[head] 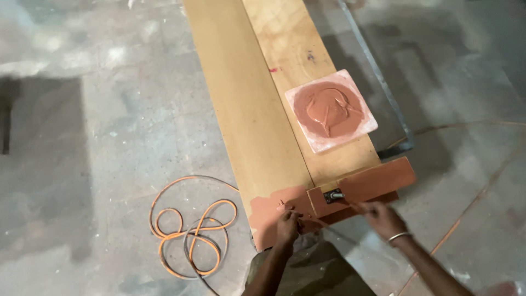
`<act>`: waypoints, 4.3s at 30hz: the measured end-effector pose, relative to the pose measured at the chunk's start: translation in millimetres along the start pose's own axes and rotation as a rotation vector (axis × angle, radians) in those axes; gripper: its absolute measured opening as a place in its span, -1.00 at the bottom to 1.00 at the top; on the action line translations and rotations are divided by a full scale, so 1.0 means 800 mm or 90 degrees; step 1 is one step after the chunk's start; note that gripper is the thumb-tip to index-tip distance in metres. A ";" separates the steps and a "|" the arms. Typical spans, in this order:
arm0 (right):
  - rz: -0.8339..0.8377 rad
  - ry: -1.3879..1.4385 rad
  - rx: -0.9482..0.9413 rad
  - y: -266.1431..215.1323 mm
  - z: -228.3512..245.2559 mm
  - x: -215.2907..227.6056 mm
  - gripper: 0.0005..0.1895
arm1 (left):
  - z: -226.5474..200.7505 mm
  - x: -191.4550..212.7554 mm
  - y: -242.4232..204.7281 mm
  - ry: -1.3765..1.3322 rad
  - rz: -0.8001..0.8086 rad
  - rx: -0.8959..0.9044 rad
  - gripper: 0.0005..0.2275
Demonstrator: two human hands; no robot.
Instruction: The person applies a reddish-brown paste to a wooden plank using a small rectangular tool. They repeatedly scoop the paste from a container and spread it along the plank's surface, smoothing it out with the tool.
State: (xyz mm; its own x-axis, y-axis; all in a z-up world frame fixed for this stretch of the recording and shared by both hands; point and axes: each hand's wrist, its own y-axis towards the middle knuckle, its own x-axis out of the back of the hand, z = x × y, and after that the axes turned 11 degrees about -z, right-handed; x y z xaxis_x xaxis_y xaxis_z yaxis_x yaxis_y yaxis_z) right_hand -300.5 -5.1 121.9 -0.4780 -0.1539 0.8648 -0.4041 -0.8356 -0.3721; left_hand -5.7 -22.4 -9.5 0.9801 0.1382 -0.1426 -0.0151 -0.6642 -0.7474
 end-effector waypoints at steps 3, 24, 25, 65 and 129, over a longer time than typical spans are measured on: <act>0.084 0.090 -0.051 0.057 -0.023 0.052 -0.61 | -0.038 -0.013 -0.041 0.105 0.086 -0.011 -0.71; 0.042 -0.125 1.295 0.200 0.002 0.089 -0.45 | 0.104 -0.325 -0.056 -0.456 -0.415 -0.059 -0.81; 0.025 -0.193 1.317 0.202 -0.005 0.090 -0.43 | 0.106 -0.329 -0.057 -0.466 -0.420 -0.052 -0.81; 0.346 -0.498 1.300 0.256 0.115 0.024 -0.78 | 0.025 -0.456 -0.013 -0.921 -0.737 -0.143 -0.85; 0.313 -0.545 1.678 0.244 0.160 0.085 -0.71 | 0.051 -0.484 -0.008 -0.919 -0.768 -0.135 -0.84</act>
State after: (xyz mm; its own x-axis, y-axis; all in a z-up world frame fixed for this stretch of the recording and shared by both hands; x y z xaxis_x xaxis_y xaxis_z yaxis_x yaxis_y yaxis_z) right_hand -311.8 -246.1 151.8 0.1620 0.0799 0.9835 0.7559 0.6306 -0.1758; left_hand -393.3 -41.9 24.0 -0.4492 0.8853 -0.1202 0.5904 0.1932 -0.7836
